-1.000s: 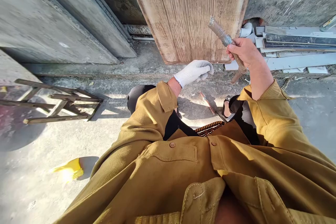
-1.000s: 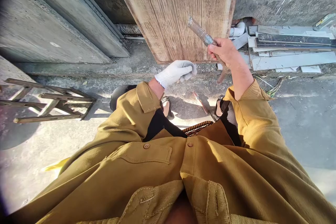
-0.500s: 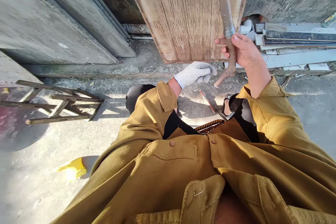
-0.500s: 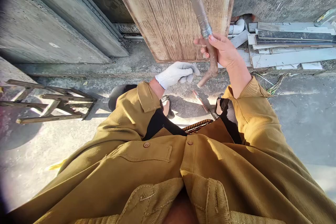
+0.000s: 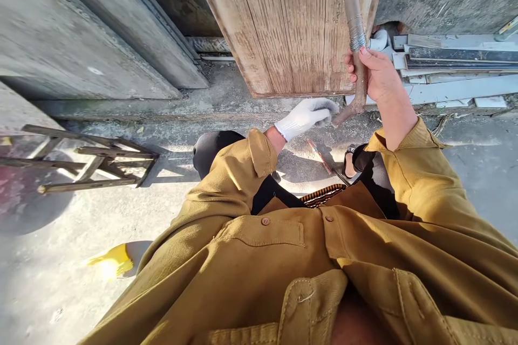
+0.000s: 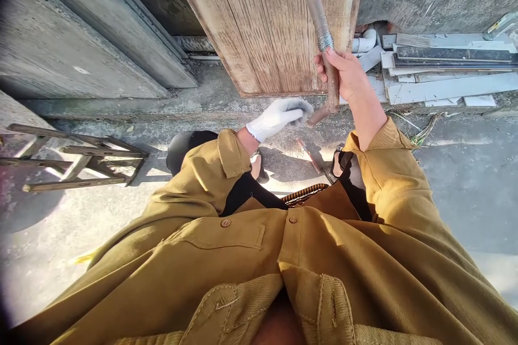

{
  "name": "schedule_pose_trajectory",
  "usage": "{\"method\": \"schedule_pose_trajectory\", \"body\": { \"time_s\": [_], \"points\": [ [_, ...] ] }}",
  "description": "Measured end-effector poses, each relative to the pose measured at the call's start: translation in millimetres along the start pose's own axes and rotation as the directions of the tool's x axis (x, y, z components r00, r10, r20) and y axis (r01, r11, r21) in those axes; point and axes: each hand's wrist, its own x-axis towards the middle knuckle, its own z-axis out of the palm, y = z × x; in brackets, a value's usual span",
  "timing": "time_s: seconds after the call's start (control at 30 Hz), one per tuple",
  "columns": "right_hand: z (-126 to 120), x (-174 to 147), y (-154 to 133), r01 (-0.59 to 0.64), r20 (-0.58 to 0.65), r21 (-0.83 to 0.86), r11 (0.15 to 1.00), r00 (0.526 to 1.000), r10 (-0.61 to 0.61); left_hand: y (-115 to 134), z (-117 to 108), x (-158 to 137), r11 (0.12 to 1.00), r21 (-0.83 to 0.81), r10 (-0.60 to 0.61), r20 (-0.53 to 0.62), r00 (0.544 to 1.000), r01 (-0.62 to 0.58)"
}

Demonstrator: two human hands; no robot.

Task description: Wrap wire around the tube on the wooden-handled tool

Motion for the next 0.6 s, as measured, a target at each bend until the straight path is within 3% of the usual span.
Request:
{"method": "schedule_pose_trajectory", "body": {
  "time_s": [0.1,0.17,0.4,0.6],
  "points": [
    [-1.1,-1.4,-1.5,0.016,0.081,-0.021,1.000,0.997,-0.015,0.8,2.0,-1.4,0.963,-0.268,0.034,0.046,0.998,-0.020],
    [-0.6,-2.6,-2.2,0.016,0.142,-0.054,0.998,0.990,-0.008,2.2,1.8,-1.6,0.937,-0.349,0.039,0.059,0.998,-0.016],
    [6.1,-6.9,-3.9,-0.031,0.185,-0.052,0.998,0.982,0.040,8.3,-5.4,-3.7,0.934,-0.343,-0.045,0.153,0.987,0.095],
    [10.9,-10.4,-4.0,-0.008,0.231,-0.059,0.998,0.973,0.022,6.4,-5.1,-1.8,0.943,-0.278,-0.147,0.146,0.978,0.183]
  ]
}}
